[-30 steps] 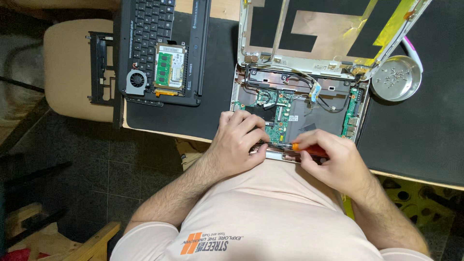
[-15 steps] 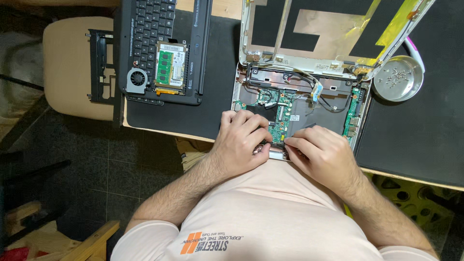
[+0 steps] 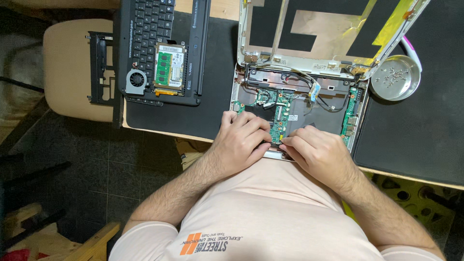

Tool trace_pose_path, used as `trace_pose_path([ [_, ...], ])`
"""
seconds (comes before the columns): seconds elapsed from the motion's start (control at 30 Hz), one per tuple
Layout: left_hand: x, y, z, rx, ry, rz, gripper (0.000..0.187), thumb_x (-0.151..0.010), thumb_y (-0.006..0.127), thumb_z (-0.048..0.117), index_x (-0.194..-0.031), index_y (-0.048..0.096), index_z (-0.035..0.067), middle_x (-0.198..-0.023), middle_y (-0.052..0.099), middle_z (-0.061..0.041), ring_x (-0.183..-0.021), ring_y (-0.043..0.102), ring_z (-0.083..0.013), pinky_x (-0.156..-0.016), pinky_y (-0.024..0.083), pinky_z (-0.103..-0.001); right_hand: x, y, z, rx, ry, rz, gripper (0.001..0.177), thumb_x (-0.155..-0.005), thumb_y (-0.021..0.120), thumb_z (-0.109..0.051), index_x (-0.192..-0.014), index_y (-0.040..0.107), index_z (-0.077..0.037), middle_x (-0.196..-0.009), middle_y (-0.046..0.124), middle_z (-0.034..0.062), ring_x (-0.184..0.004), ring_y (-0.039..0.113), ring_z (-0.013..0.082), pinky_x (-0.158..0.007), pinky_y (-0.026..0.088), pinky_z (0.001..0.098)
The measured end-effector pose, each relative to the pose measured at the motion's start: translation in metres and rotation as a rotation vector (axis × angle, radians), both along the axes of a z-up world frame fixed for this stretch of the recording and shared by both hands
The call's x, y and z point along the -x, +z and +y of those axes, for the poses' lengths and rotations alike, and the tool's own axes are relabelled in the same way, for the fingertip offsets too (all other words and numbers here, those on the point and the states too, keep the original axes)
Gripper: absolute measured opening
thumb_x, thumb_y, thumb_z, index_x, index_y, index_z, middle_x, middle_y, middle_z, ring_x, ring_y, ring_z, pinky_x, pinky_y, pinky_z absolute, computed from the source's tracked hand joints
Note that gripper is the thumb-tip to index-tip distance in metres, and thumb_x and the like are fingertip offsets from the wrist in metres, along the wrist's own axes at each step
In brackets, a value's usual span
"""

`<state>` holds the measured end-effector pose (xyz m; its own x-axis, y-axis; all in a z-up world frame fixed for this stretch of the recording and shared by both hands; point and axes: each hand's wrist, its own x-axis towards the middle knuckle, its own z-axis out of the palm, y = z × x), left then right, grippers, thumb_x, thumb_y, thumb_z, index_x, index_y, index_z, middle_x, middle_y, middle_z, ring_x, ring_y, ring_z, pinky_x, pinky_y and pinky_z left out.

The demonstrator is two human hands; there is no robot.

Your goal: The person uses a screwdriver to remove screws from the internal components of a disassembled laptop. They carefully detach the motherboard from the chassis and place it on the table next to the keyboard assembly.

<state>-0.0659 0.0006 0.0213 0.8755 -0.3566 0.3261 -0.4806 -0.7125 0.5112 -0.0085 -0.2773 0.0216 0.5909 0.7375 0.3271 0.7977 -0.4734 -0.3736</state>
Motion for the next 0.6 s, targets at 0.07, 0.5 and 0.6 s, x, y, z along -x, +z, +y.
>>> trace_pose_path([
  [0.07, 0.002, -0.002, -0.001, 0.005, -0.002, -0.025, 0.010, -0.117, 0.073, 0.029, -0.112, 0.077, 0.020, -0.122, 0.072, 0.001, -0.121, 0.068, -0.0248, -0.107, 0.041, -0.050, 0.000, 0.000, -0.001, 0.006, -0.001, 0.019, 0.009, -0.118, 0.079, -0.021, -0.109, 0.078, -0.021, -0.097, 0.076, -0.0041, -0.089, 0.079, 0.0192, -0.073, 0.066, 0.0334],
  [0.5, 0.002, -0.007, 0.004, 0.050, -0.005, -0.092, 0.014, -0.119, 0.071, 0.033, -0.117, 0.078, 0.022, -0.121, 0.075, 0.001, -0.120, 0.072, -0.0255, -0.106, 0.045, -0.050, -0.008, 0.012, -0.037, -0.222, -0.198, 0.240, 0.005, -0.114, 0.088, -0.023, -0.119, 0.089, -0.020, -0.106, 0.086, 0.0018, -0.092, 0.083, 0.0295, -0.077, 0.066, 0.0441],
  [0.6, -0.002, 0.017, -0.003, -0.046, -0.030, -0.075, 0.012, -0.111, 0.084, 0.026, -0.119, 0.081, 0.017, -0.131, 0.081, -0.003, -0.122, 0.070, -0.0314, -0.100, 0.043, -0.056, -0.008, 0.021, -0.085, -0.276, -0.266, 0.266, 0.009, -0.118, 0.087, -0.005, -0.121, 0.084, 0.002, -0.115, 0.086, 0.0202, -0.101, 0.082, 0.0300, -0.096, 0.064, 0.0406],
])
